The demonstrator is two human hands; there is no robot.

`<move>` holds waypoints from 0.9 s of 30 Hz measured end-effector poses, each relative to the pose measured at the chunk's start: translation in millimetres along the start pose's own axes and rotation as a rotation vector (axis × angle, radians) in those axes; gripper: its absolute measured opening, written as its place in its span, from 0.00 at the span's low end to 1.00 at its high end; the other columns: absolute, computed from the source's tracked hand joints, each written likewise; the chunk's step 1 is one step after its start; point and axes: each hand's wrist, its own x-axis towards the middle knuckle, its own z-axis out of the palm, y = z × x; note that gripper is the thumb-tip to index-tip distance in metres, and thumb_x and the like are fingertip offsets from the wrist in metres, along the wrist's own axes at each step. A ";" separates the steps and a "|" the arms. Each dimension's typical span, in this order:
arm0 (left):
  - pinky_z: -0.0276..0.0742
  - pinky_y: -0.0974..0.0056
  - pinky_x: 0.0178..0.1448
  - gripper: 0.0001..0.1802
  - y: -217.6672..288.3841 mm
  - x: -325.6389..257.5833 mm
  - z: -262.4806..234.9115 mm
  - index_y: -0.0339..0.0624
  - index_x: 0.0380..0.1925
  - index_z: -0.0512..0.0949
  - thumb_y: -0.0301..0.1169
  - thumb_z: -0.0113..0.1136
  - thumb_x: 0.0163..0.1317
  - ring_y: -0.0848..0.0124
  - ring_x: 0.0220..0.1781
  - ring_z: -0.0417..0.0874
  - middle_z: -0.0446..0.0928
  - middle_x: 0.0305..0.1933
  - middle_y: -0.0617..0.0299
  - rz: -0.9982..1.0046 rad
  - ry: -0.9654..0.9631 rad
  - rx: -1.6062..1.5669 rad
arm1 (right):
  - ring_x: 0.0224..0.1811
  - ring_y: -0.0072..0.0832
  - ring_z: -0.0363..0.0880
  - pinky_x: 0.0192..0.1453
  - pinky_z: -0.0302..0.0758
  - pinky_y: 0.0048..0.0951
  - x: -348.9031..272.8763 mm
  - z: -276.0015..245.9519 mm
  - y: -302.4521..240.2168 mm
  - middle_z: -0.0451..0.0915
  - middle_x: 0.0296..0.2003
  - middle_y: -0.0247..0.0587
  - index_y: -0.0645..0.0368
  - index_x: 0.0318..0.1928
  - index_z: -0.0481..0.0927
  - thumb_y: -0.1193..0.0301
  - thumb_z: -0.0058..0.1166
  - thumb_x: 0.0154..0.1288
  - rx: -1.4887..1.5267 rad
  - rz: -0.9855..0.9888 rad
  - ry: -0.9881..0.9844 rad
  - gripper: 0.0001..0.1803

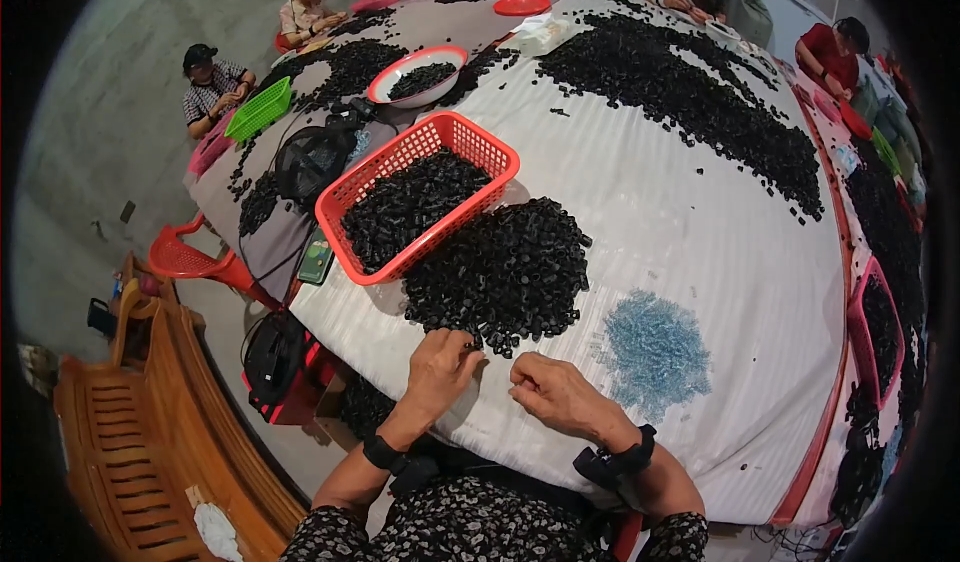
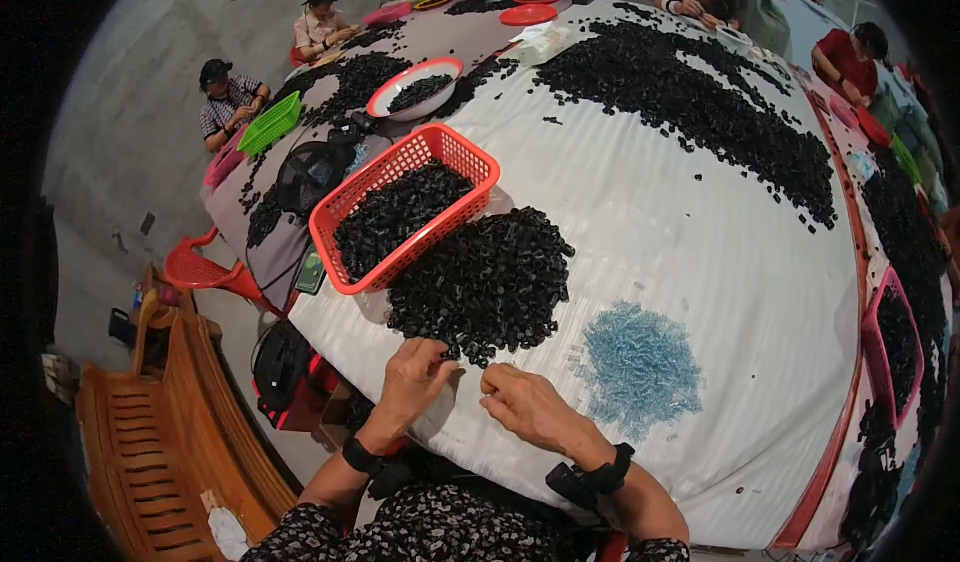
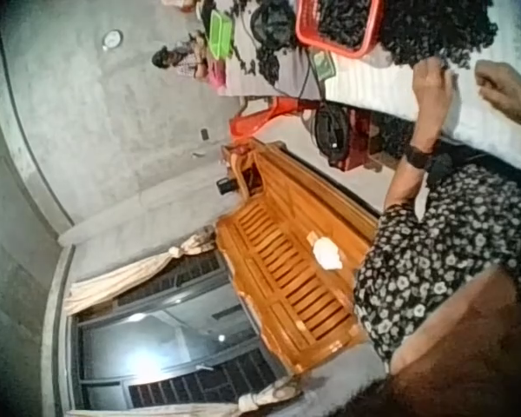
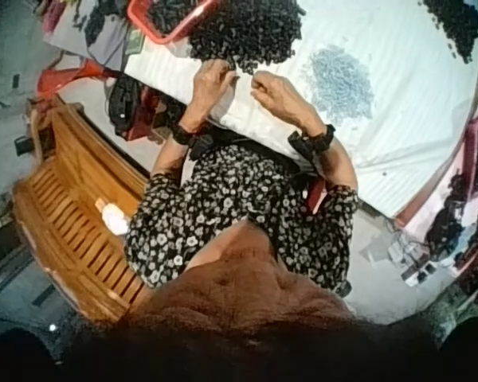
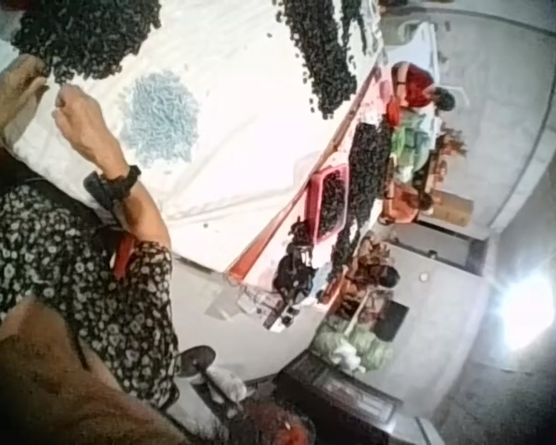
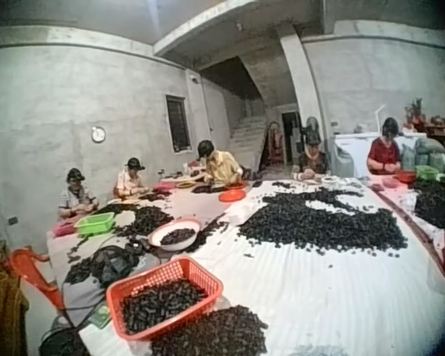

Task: Sorting and inspecting small black shoe components at a large communal table.

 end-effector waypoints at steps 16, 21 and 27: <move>0.69 0.60 0.34 0.08 -7.0 19.8 -12.2 0.37 0.30 0.76 0.18 0.56 0.48 0.59 0.31 0.72 0.70 0.27 0.55 0.173 -0.018 0.074 | 0.27 0.34 0.72 0.33 0.70 0.32 2.0 4.6 7.8 0.70 0.26 0.44 0.64 0.34 0.69 0.72 0.48 0.58 -0.005 -0.059 0.099 0.08; 0.69 0.61 0.39 0.14 -16.7 28.4 -1.5 0.40 0.33 0.78 0.18 0.54 0.43 0.59 0.34 0.71 0.69 0.29 0.57 0.264 -0.158 0.253 | 0.27 0.34 0.72 0.32 0.70 0.32 0.0 3.6 3.9 0.70 0.27 0.44 0.64 0.34 0.69 0.72 0.48 0.58 -0.022 -0.052 0.110 0.07; 0.66 0.59 0.37 0.07 -23.2 31.6 4.1 0.42 0.29 0.75 0.22 0.54 0.48 0.61 0.33 0.69 0.66 0.27 0.57 0.263 -0.160 0.252 | 0.27 0.34 0.72 0.33 0.70 0.32 0.5 5.9 8.5 0.70 0.27 0.44 0.64 0.34 0.69 0.72 0.48 0.59 -0.015 -0.085 0.126 0.08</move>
